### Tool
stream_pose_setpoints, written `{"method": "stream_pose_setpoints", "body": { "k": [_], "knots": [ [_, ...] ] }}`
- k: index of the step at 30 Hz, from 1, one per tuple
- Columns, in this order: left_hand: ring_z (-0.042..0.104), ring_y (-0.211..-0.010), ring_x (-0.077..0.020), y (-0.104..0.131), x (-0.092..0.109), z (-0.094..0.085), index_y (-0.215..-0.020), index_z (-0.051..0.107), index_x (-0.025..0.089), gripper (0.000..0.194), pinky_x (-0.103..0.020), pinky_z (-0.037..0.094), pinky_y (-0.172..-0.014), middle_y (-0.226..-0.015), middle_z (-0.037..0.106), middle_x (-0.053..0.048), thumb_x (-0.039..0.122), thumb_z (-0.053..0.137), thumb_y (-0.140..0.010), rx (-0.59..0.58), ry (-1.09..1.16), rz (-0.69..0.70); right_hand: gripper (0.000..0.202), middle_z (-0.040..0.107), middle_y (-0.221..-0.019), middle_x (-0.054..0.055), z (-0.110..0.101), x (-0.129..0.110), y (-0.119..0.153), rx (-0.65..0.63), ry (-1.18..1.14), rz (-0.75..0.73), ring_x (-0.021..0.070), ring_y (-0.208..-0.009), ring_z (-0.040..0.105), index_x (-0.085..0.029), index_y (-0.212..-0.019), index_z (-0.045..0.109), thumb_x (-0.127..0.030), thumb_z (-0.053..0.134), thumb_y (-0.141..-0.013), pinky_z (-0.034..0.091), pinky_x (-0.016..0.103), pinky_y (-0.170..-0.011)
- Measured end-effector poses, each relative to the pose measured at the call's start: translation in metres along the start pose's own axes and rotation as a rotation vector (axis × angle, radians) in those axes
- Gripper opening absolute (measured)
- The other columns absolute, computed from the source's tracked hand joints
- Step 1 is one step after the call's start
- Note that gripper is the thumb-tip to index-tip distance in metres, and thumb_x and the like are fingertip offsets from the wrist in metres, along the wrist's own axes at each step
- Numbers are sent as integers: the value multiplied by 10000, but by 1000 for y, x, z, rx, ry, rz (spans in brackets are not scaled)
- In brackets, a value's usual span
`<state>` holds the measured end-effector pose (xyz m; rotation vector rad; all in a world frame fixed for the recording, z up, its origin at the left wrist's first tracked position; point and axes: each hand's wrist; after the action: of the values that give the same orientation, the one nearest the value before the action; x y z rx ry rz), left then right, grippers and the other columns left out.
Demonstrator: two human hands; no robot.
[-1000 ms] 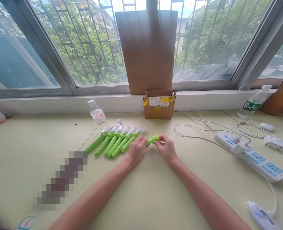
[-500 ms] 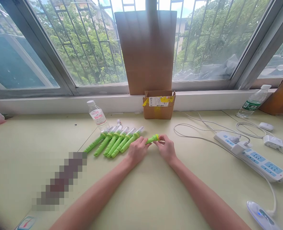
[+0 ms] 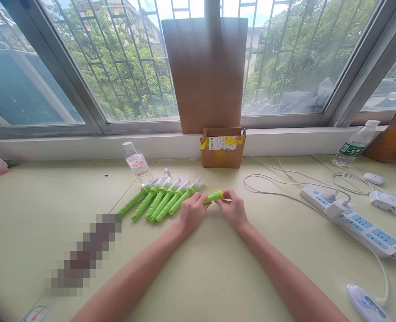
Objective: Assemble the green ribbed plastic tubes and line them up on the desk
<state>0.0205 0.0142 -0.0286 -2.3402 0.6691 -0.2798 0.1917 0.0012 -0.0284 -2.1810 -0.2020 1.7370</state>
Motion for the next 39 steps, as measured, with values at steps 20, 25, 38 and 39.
{"method": "stream_pose_setpoints", "body": {
  "k": [20, 25, 38, 39],
  "knots": [
    [527, -632, -124, -2, 1, -2, -816, 557, 200, 46, -250, 345, -505, -751, 542, -8, 228, 544, -850, 30, -1, 1, 369, 676, -897, 62, 0, -2, 1, 31, -1, -6, 222, -815, 673, -196, -800, 534, -516, 685, -695, 578, 427, -776],
    [534, -680, -144, -1, -1, 1, -861, 570, 191, 66, -266, 386, -589, -746, 553, -13, 253, 550, -855, 48, -10, 36, 379, 674, -874, 64, 0, -1, 0, 23, 32, 2, 228, -792, 677, -200, -818, 530, -523, 683, -694, 586, 418, -737],
    [568, -728, -154, 0, 0, -2, -941, 547, 195, 123, -258, 393, -543, -805, 573, -27, 291, 532, -866, -90, 5, 36, 363, 661, -839, 60, -1, 1, -1, 25, 85, -1, 219, -766, 664, -199, -833, 552, -533, 642, -723, 583, 417, -722],
    [568, -724, -152, -1, 0, -3, -940, 544, 201, 124, -252, 381, -517, -812, 570, -25, 291, 548, -855, -108, 10, 25, 366, 663, -838, 61, -1, 2, -1, 21, 88, 4, 220, -760, 664, -199, -831, 555, -537, 643, -720, 583, 414, -714]
  ]
}}
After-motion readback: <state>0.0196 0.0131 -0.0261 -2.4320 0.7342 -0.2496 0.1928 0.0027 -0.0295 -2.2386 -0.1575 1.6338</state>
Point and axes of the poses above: each hand's wrist, its own y-axis away from the middle knuckle, its own z-axis out of the palm, x = y × z
